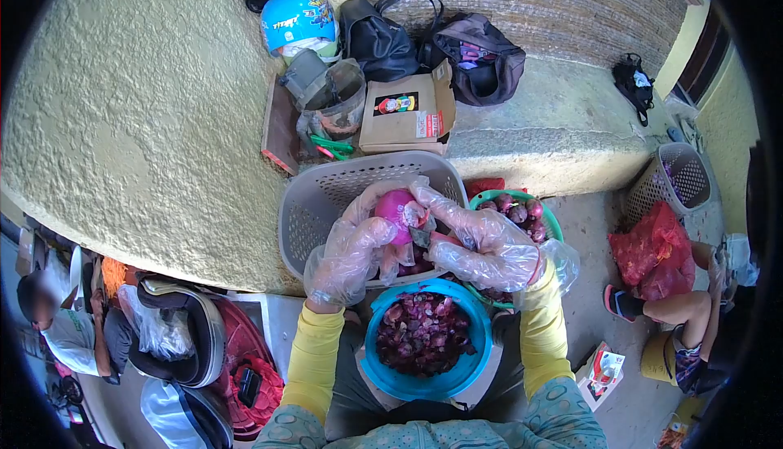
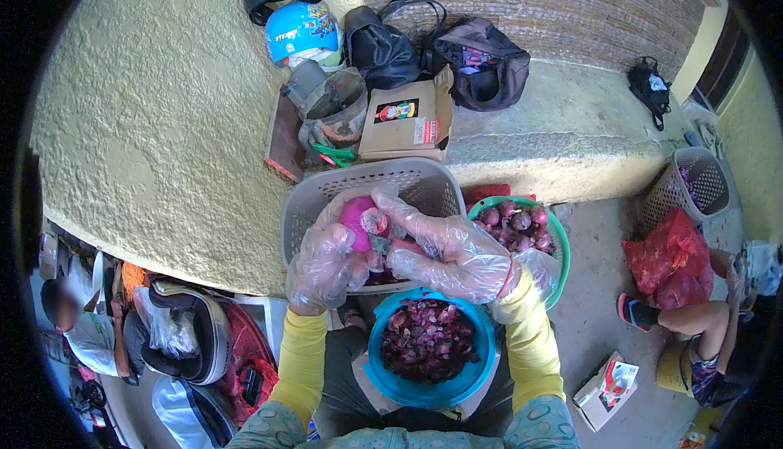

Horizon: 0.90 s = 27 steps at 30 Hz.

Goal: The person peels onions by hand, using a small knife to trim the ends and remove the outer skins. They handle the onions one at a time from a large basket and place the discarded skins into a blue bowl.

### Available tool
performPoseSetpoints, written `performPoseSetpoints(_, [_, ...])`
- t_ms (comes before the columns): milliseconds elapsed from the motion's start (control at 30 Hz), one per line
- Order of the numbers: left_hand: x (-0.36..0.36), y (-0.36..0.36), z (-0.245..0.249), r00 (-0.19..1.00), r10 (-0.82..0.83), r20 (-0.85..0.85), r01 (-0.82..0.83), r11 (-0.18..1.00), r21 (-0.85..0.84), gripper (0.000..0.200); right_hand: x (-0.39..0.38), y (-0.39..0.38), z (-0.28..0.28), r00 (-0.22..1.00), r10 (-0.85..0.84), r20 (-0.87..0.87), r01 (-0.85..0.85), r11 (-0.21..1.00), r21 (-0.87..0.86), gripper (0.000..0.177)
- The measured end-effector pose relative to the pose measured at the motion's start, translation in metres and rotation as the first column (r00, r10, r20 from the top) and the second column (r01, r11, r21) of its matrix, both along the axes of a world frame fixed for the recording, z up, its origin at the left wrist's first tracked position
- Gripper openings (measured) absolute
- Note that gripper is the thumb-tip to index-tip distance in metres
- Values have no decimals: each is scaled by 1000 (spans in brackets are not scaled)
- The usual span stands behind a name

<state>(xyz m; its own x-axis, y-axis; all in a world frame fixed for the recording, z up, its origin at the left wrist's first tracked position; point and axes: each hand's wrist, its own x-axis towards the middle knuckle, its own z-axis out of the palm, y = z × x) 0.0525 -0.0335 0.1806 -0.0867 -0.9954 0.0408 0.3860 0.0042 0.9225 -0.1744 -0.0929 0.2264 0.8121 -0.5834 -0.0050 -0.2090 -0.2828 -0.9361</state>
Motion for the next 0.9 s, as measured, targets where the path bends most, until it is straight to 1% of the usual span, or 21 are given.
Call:
performPoseSetpoints(67, [-2, 2, 6, 1000, 12, 14, -12, 1000, 4, 69, 2, -1, -6, 992, 27, 125, -21, 999, -44, 66])
performPoseSetpoints(200, [-5, 2, 4, 999, 33, 18, -32, 999, -11, 76, 4, -2, -7, 992, 19, 125, -19, 1000, -2, 66])
performPoseSetpoints(233, [-5, 2, 4, 999, 32, 18, -32, 999, -10, 76, 5, -4, -14, 987, 17, 161, -6, 998, -65, 66])
performPoseSetpoints(267, [-4, 1, 5, 980, 52, 191, -34, 995, -95, 77, 5, -4, -18, 980, 17, 196, 8, 992, -127, 66])
performPoseSetpoints(300, [-4, 0, 5, 931, 85, 355, -22, 984, -179, 80, 5, -3, -15, 981, 18, 195, 8, 992, -128, 66])
performPoseSetpoints(333, [-7, 2, 3, 931, 86, 355, -22, 984, -179, 80, 5, -1, -10, 984, 5, 176, 11, 996, -88, 65])
performPoseSetpoints(367, [-13, 5, -1, 966, 93, 243, -72, 993, -94, 84, 5, 0, -7, 988, -7, 156, 15, 999, -49, 65])
performPoseSetpoints(400, [-16, 6, -4, 986, 109, 130, -109, 994, -4, 88, 5, 0, -10, 988, -7, 156, 15, 999, -49, 65])
performPoseSetpoints(433, [-14, 5, -6, 986, 107, 131, -107, 994, -5, 88, 6, -1, -15, 986, -6, 169, 23, 995, -97, 64])
performPoseSetpoints(467, [-11, 3, -7, 996, 47, 80, -48, 999, 3, 82, 6, -2, -18, 983, -5, 182, 32, 989, -145, 63])
performPoseSetpoints(500, [-8, 3, -8, 1000, -12, 28, 12, 1000, 8, 77, 5, -2, -17, 983, -7, 181, 33, 989, -145, 63])
performPoseSetpoints(567, [-8, 5, -7, 998, 14, 58, -15, 1000, 25, 74, 6, -1, -16, 984, -5, 177, 19, 997, -80, 64])
performPoseSetpoints(633, [-8, 6, -6, 995, 41, 89, -45, 998, 42, 73, 6, -2, -18, 987, -8, 162, 22, 996, -86, 64])
performPoseSetpoints(733, [-6, 6, -4, 997, 31, 77, -37, 996, 83, 75, 6, -3, -17, 992, -9, 128, 23, 994, -103, 64])
performPoseSetpoints(800, [-6, 6, 2, 999, 20, 39, -26, 990, 140, 78, 6, -2, -9, 994, -7, 107, 20, 993, -116, 64])
performPoseSetpoints(867, [-2, 3, -10, 1000, 10, 12, -11, 991, 137, 78, 6, 2, 7, 999, -29, -36, 33, 993, 116, 63])
performPoseSetpoints(900, [-1, 2, -15, 1000, -2, -15, 4, 991, 133, 78, 7, 1, -1, 999, -29, -37, 33, 993, 116, 63])
